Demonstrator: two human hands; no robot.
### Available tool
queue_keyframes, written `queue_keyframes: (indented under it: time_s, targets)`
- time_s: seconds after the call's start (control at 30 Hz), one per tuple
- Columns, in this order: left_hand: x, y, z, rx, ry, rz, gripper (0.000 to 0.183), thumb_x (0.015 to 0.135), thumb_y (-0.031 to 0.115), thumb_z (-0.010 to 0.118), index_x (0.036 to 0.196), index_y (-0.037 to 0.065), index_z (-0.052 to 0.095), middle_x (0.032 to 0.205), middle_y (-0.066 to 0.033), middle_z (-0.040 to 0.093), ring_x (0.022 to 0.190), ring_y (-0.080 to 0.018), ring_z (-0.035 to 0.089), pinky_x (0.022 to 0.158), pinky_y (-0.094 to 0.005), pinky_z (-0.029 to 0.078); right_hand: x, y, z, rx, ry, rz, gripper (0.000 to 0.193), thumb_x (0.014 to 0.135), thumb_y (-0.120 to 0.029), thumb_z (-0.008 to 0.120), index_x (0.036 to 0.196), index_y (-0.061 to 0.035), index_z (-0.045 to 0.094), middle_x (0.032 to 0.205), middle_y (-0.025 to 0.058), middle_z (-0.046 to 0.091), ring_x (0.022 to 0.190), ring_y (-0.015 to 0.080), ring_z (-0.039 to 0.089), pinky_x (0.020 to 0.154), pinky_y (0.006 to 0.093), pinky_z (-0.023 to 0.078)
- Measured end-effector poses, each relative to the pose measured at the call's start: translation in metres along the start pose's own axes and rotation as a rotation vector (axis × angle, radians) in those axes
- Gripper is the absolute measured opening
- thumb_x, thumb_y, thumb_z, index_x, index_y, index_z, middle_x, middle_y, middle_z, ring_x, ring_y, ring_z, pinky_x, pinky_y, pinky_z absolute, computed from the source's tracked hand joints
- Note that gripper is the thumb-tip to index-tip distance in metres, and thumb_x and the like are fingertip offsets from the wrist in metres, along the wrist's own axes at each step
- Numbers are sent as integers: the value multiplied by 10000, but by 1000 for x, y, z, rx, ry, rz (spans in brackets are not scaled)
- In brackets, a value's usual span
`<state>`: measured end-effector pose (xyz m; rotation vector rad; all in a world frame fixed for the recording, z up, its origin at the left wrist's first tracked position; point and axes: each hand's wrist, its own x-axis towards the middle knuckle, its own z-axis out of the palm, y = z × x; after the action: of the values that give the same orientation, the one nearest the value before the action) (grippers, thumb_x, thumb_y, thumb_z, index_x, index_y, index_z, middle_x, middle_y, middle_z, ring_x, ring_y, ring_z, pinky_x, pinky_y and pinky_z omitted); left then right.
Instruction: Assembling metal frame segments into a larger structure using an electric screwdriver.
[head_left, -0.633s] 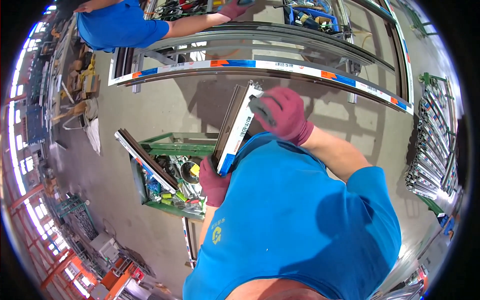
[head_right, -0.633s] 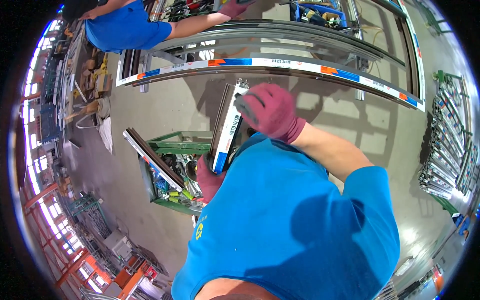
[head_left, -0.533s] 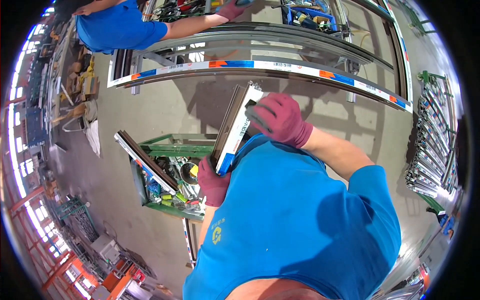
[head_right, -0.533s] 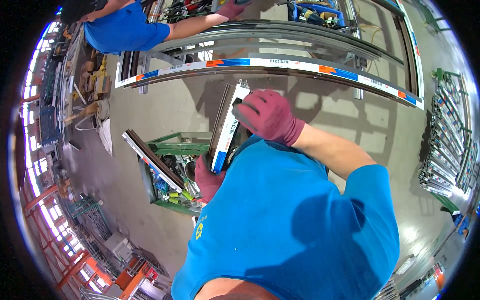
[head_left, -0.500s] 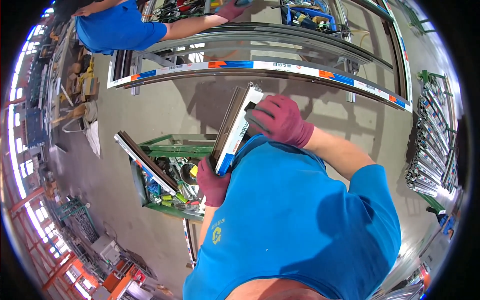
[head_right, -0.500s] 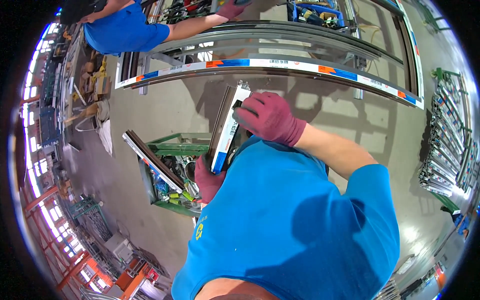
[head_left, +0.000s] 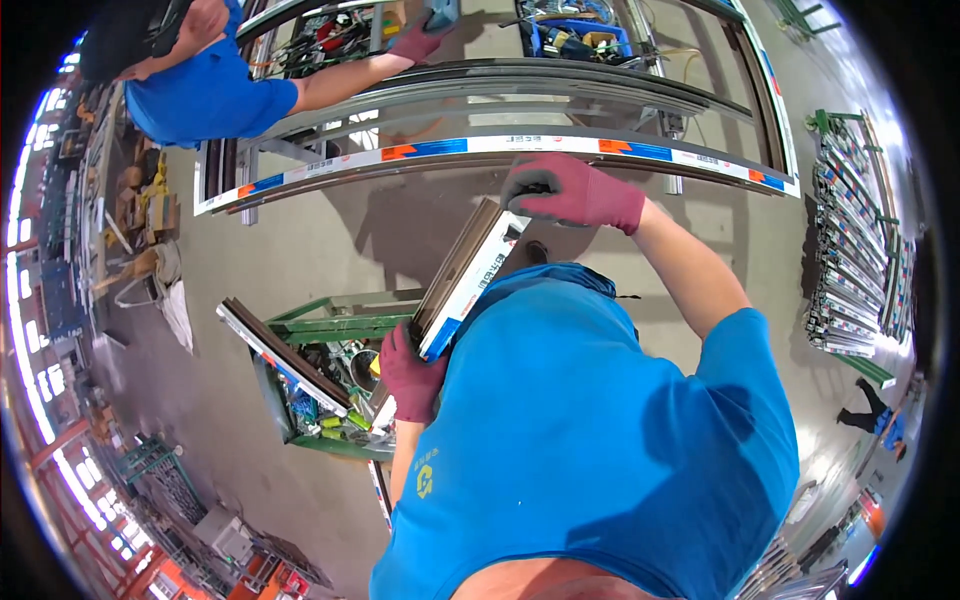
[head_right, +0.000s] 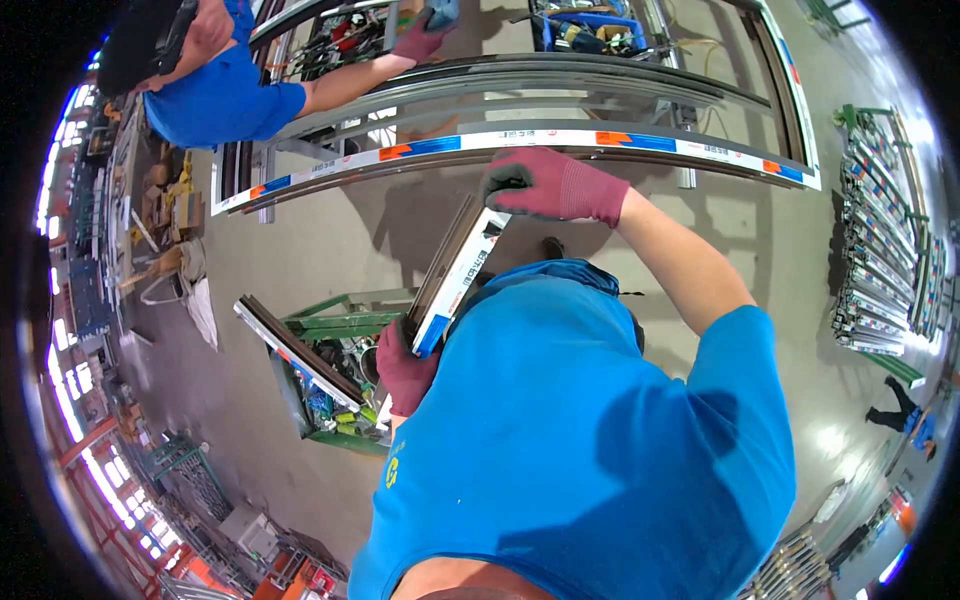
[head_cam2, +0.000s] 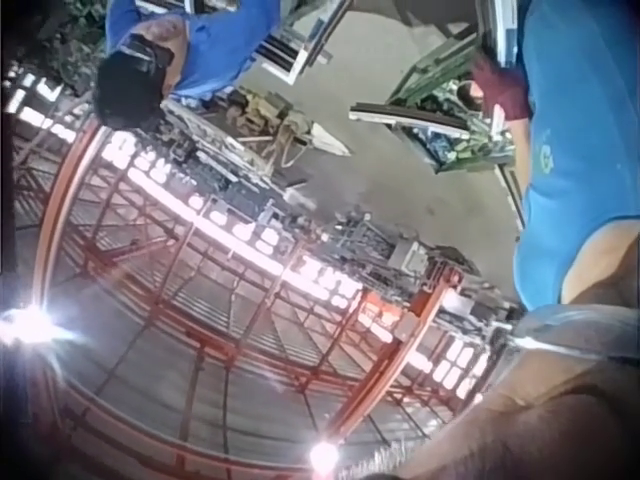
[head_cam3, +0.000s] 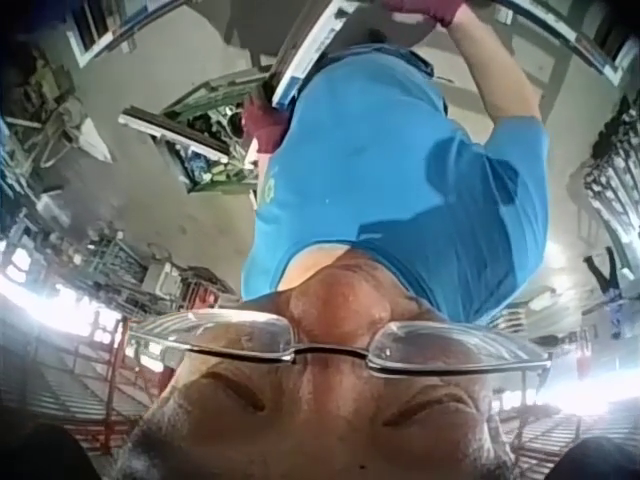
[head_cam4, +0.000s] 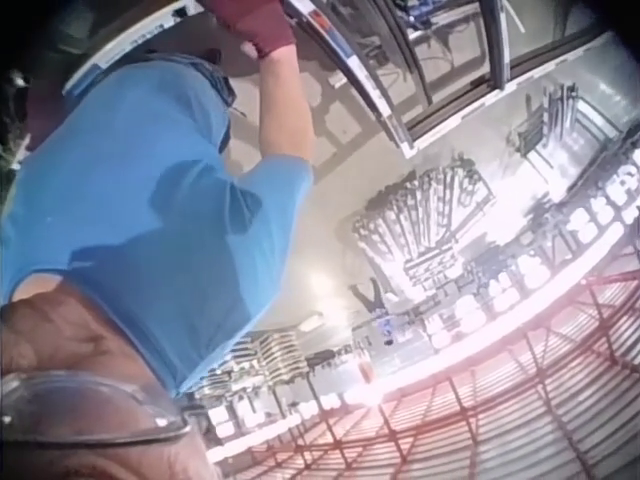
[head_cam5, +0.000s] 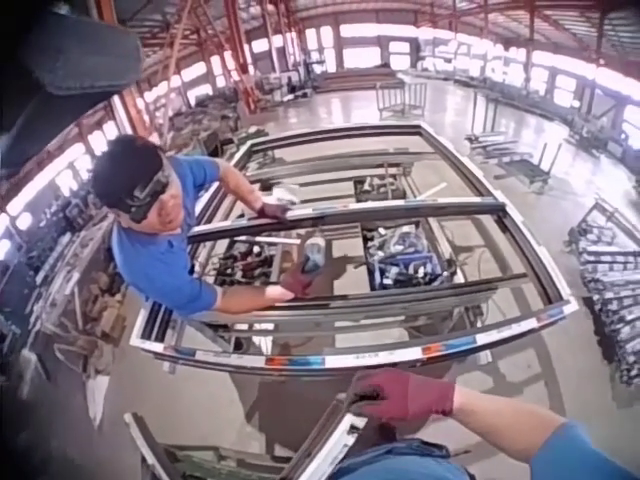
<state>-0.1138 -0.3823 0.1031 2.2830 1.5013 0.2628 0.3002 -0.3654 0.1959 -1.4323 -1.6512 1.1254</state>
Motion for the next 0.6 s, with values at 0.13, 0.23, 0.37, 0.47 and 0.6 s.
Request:
queue_keyframes:
  time_s: [0.13, 0.23, 0.37, 0.47, 0.6]
  targets:
    - [-7, -37, 27, -228, 107, 165, 788, 678, 375, 887, 1328, 16, 622, 1227, -240, 668, 1144, -451, 634, 987, -537, 503, -19, 14, -1, 131, 34, 175, 314, 935, -218, 727, 1196, -46, 704, 1131, 128, 722, 1084, 227, 680, 968, 384, 538]
    - [-15, -59, 37, 24, 240, 161, 712, 681, 456, 864, 1221, 36, 668, 1121, -228, 692, 1074, -465, 653, 912, -557, 520, -12, 37, 11, -19, 74, 68, 394, 930, -316, 728, 1225, -56, 696, 1167, 175, 711, 1095, 305, 682, 965, 424, 539]
    - [41, -33, 21, -234, -186, 112, 471, 827, 416, 806, 974, 28, 583, 912, -139, 632, 955, -420, 655, 791, -548, 489, -12, 57, 26, -326, 233, -49, 402, 855, -318, 729, 1139, -47, 646, 1194, 204, 640, 1109, 419, 626, 945, 512, 515]
    - [133, -36, 52, -248, -146, 350, 427, 872, 339, 751, 1066, 7, 565, 1004, -139, 631, 1010, -393, 649, 839, -509, 490, -35, 38, 15, -277, 371, -32, 308, 853, -277, 716, 1063, -55, 675, 1152, 193, 665, 1070, 401, 644, 900, 501, 522]
    - [323, 6, 88, -248, -98, 661, 388, 933, 235, 678, 1190, -21, 542, 1128, -139, 630, 1083, -356, 640, 902, -457, 492, -61, 52, 10, -119, 504, 109, 245, 851, -213, 673, 965, 1, 705, 896, 219, 708, 863, 358, 702, 751, 469, 538]
